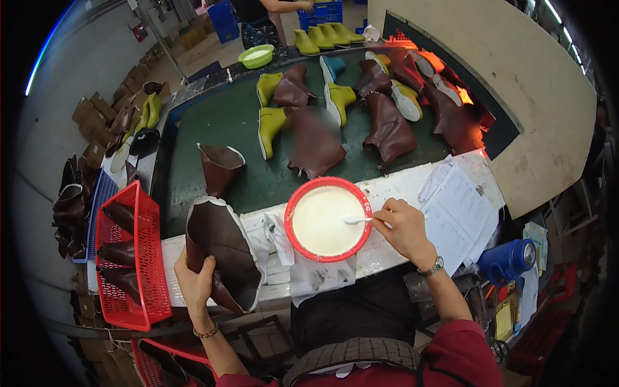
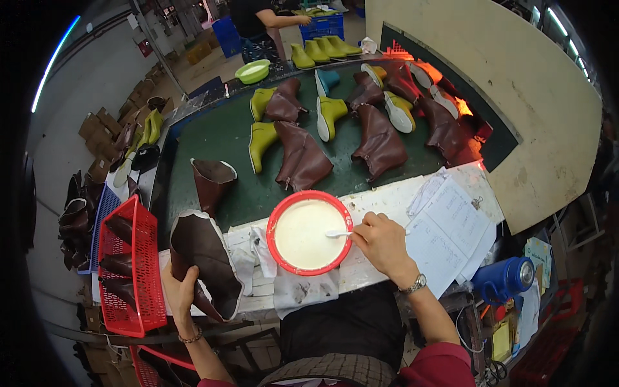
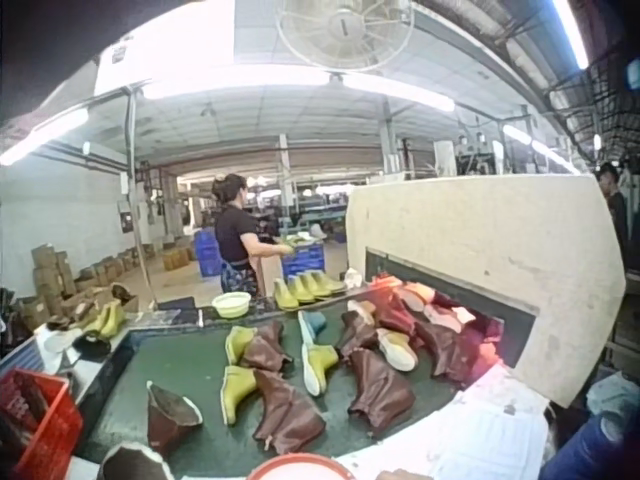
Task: The person applies a white adhesive to the inner rim of brown boot uppers using a small white plastic spoon. They repeatedly dip the spoon into a red container of glue and spread the substance along the edges of the boot, then place the treated boot into a red basket. The process is repeated for multiple boots in a factory setting.
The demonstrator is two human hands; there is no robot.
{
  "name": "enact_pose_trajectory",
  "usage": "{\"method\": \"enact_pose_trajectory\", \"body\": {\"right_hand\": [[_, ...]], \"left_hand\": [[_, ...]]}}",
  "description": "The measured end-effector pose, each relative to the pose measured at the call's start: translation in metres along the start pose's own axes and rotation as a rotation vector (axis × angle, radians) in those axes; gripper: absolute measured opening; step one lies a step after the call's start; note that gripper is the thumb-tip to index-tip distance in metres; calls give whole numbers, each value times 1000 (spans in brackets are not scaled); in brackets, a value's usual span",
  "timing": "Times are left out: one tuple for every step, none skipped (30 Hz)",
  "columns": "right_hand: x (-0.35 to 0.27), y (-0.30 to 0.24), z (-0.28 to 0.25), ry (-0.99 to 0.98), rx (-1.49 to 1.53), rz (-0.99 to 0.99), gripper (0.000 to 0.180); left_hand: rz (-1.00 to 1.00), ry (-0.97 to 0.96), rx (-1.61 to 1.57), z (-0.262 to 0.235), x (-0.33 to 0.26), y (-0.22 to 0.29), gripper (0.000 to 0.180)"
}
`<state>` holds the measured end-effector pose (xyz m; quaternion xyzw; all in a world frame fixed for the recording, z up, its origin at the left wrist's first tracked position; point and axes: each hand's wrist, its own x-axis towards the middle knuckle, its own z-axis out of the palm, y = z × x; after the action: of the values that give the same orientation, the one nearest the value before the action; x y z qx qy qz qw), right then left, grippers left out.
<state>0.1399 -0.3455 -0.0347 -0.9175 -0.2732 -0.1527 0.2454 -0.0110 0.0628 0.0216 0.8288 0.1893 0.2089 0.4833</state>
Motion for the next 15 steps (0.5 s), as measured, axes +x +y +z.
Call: {"method": "enact_pose_trajectory", "body": {"right_hand": [[1,0,0,37,47,6,12],[-2,2,0,10,89,56,13],[-4,5,0,-18,131,106,14],[-6,7,-1,-49,173,155,15],[-6,6,-3,-32,264,188,17],[-7,8,-2,-21,273,201,17],[-9,13,-1,-10,280,215,16],[-17,19,1,-5,289,241,15],[-24,28,5,-63,255,268,13],[-28,27,11,-42,312,268,12],[-23,23,7,-4,341,257,12],[-17,20,-2,31,353,253,11],[-6,12,-8,58,425,190,11],[7,1,-15,87,492,133,12],[17,-7,-23,70,526,79,15]], "left_hand": [[-10,-1,-33,-3,-2,9,36],[-25,-3,-69,-4,-6,14,36],[-66,-58,-108,-11,-5,10,37],[-58,-85,-152,-9,-5,13,37],[-57,-109,-195,-7,-5,20,37],[-70,-128,-228,-7,-8,25,37],[-73,-167,-242,-3,-4,25,35],[-102,-227,-298,4,-2,28,35],[-90,-277,-317,9,0,29,32],[-121,-355,-261,9,2,38,28],[-139,-407,-315,14,2,41,26],[-160,-466,-385,19,0,40,24],[-206,-522,-392,20,0,37,25],[-251,-586,-401,23,0,35,26],[-294,-656,-415,26,0,34,28]]}}
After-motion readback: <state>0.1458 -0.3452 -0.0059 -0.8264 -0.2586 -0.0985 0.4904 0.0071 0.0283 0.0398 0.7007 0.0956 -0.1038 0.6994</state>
